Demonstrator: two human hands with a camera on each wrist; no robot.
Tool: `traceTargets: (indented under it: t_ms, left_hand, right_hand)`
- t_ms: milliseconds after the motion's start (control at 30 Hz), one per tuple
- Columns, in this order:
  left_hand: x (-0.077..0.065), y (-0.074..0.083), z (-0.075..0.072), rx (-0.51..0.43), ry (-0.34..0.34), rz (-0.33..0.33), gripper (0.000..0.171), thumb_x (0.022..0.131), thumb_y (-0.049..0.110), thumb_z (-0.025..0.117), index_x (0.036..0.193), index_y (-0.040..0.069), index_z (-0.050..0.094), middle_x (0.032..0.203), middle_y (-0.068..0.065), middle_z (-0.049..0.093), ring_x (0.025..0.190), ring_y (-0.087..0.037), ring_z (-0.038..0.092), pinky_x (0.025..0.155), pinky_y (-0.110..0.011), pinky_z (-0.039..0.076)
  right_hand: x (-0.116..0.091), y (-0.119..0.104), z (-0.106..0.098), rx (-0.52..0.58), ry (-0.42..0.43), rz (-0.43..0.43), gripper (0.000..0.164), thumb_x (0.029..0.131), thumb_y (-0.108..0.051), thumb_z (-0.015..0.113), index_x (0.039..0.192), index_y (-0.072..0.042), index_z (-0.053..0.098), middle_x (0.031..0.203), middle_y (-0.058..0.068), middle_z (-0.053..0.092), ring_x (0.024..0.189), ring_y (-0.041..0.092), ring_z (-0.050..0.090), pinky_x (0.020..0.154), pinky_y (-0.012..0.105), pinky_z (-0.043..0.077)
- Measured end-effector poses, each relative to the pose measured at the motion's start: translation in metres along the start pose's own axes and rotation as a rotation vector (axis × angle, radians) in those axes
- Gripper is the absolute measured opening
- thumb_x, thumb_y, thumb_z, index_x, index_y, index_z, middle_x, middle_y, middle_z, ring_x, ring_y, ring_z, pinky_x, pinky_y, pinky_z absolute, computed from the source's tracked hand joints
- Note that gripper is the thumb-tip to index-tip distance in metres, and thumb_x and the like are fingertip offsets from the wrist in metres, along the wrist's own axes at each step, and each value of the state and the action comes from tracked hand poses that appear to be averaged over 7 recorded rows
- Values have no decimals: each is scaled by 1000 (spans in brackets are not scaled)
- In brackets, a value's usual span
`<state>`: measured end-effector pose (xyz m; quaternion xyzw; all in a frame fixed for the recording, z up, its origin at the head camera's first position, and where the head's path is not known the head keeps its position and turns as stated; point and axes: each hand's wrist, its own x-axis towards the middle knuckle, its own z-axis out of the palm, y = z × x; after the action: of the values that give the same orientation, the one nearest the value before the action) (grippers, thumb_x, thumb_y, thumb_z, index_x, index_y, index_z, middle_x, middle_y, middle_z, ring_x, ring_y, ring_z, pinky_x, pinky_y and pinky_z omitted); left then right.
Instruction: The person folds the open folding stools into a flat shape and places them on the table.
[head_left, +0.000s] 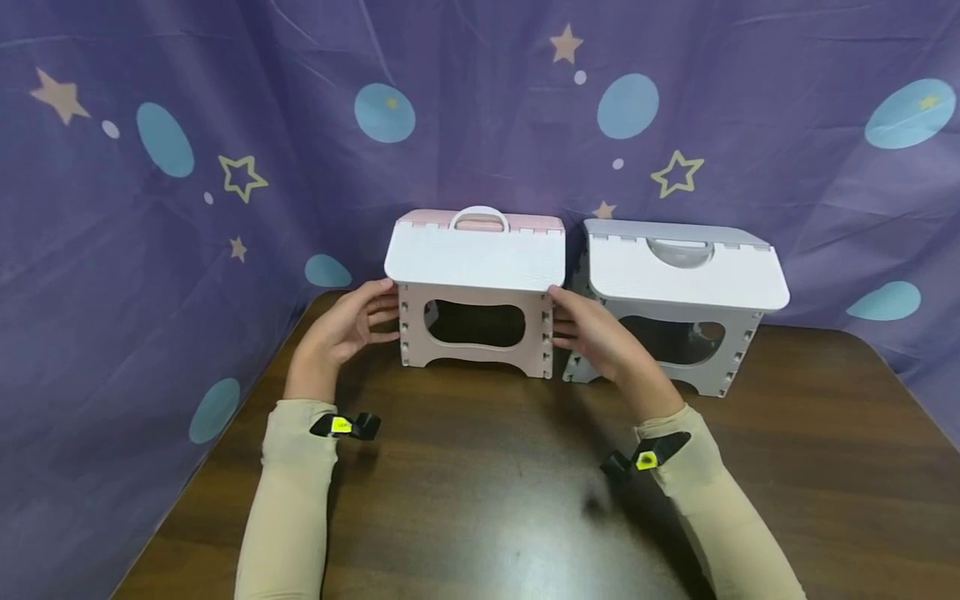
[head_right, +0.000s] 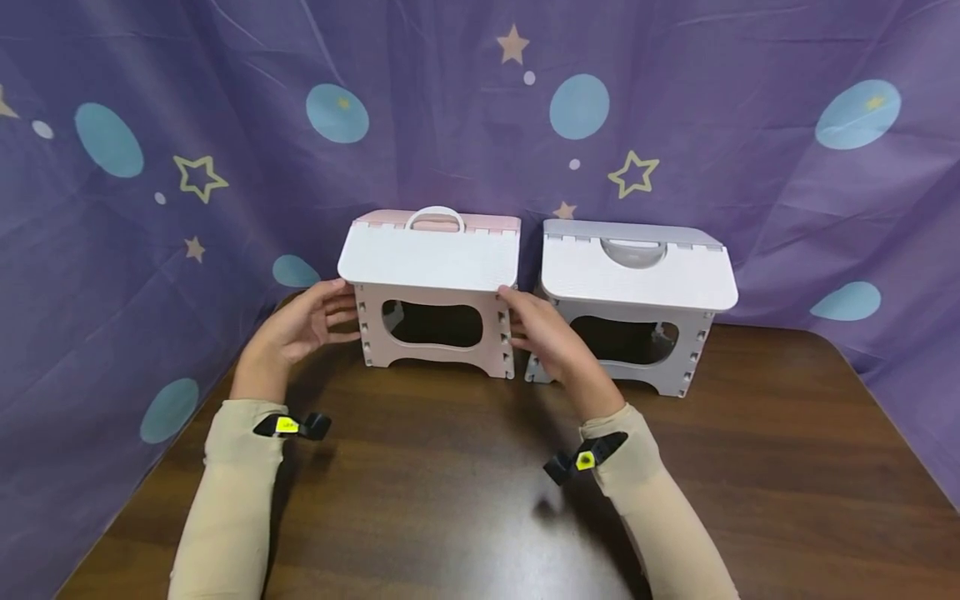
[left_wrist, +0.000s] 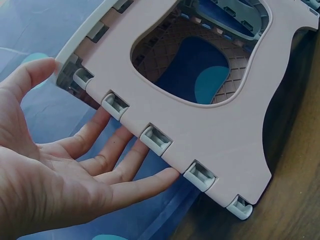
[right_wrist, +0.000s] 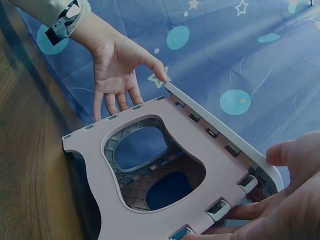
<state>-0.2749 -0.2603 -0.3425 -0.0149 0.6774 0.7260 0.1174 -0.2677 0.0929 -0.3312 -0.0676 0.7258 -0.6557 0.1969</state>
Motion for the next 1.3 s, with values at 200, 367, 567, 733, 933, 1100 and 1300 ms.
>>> traceTargets:
  t_ms: [200,367,567,733,933,1100,1300]
  left_hand:
    - [-2,2,-5,-3,-10,3,33,104,38,51,129,15,49,126,-3,53,130,-28,47,120,-64,29]
    - [-3,2,-10,-11,-16,7,30,105,39,51,125,17,49,122,-1,54,120,-22,52,119,-65,29]
    - [-3,3,-13,-12,-31,4,27,105,39,51,122,18,51,117,2,57,115,-19,55,119,-65,30]
    - [-4,3,-15,0,-48,-1,30,104,40,52,122,16,51,117,2,56,115,-20,53,119,-66,29]
    - [-7,4,-18,5,-83,0,34,104,41,53,122,13,51,119,0,56,116,-21,54,118,-67,29]
    - [-9,5,-21,-1,-115,-2,30,104,38,53,119,12,54,118,-1,57,115,-22,56,117,-69,29]
    - [-9,5,-22,-5,-139,-3,28,105,36,52,119,13,55,121,-3,55,116,-22,56,117,-69,29]
  right_hand:
    - [0,-1,3,14,-12,-5,72,109,-47,38,160,1,19,161,26,29,149,39,34,122,52,33]
    - [1,1,3,21,-30,-12,73,108,-48,39,159,2,21,159,26,33,148,38,36,122,52,34]
    - [6,4,-2,33,-58,-36,74,108,-49,40,159,2,21,159,28,33,148,40,35,123,52,33]
    - [8,6,-5,53,-72,-41,74,108,-49,42,158,3,24,158,28,34,147,40,37,122,53,34]
    - [11,8,-8,81,-93,-52,75,108,-47,44,157,5,24,159,29,33,148,40,36,122,53,33]
    - [12,10,-10,88,-99,-52,77,107,-49,44,157,6,23,159,29,32,149,40,35,123,53,32]
    - [12,11,-10,94,-110,-60,75,108,-47,42,157,7,23,159,30,32,149,41,34,123,54,32]
